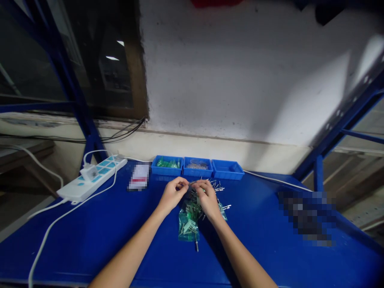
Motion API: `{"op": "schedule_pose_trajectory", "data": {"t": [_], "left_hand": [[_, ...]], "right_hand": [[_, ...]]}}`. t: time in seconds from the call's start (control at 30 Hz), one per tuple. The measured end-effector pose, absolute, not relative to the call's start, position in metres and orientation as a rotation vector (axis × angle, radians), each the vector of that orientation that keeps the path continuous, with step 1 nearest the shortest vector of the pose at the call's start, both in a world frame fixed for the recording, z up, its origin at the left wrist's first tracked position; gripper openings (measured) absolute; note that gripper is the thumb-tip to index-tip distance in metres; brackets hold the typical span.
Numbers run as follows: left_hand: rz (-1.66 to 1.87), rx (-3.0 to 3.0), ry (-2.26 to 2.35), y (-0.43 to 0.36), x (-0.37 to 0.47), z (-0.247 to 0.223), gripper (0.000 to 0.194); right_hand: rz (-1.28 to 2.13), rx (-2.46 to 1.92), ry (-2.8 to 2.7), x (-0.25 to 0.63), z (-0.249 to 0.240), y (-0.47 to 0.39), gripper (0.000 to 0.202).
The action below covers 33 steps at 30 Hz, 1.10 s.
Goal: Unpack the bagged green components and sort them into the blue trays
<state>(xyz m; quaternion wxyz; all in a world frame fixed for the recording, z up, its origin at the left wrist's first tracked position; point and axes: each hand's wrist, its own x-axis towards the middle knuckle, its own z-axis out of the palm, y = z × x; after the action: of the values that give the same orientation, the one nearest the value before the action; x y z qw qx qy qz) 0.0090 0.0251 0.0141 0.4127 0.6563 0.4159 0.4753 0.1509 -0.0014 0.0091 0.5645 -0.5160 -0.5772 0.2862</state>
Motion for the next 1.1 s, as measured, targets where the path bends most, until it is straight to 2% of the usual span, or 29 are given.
{"op": "schedule_pose_trajectory", "data": {"t": [0.13,0.27,0.43,0.53,0.6,0.73,0.83,0.93,1.1], "left_hand": [[1.230,2.036,1.065,0.020,0.011,0.017,0.011],[1.221,2.159,1.049,0.017,0.012,0.018,0.019],[1.139,1.788,1.106,0.021,0.010,0.016,0.015],[1.087,1.528,1.090,0.023,0.009,0.015,0.028],[1.076,1.484,1.043,0.024,0.009,0.013,0.030],[1.107,1.651,1.014,0.026,0.007,0.014,0.021],[1.165,1.865,1.084,0.024,0.005,0.018,0.014],[1.166,1.962,1.118,0.020,0.005,0.022,0.013],[1.113,2.039,1.161,0.020,0.005,0.020,0.011]], "right_hand": [[0.898,-1.214,-1.212,0.151,0.008,0.002,0.033],[0.963,-1.165,-1.176,0.150,0.003,0.006,0.029],[0.731,-1.128,-1.295,0.149,0.003,0.003,0.020],[0.640,-1.112,-1.400,0.147,0.006,-0.002,0.016],[0.665,-1.094,-1.429,0.145,0.008,-0.004,0.015],[0.683,-1.163,-1.510,0.147,0.010,-0.005,0.017],[0.485,-1.278,-1.656,0.152,0.011,-0.005,0.016],[0.289,-1.355,-1.751,0.155,0.012,-0.006,0.016],[0.277,-1.442,-1.841,0.154,0.013,-0.008,0.018]]}}
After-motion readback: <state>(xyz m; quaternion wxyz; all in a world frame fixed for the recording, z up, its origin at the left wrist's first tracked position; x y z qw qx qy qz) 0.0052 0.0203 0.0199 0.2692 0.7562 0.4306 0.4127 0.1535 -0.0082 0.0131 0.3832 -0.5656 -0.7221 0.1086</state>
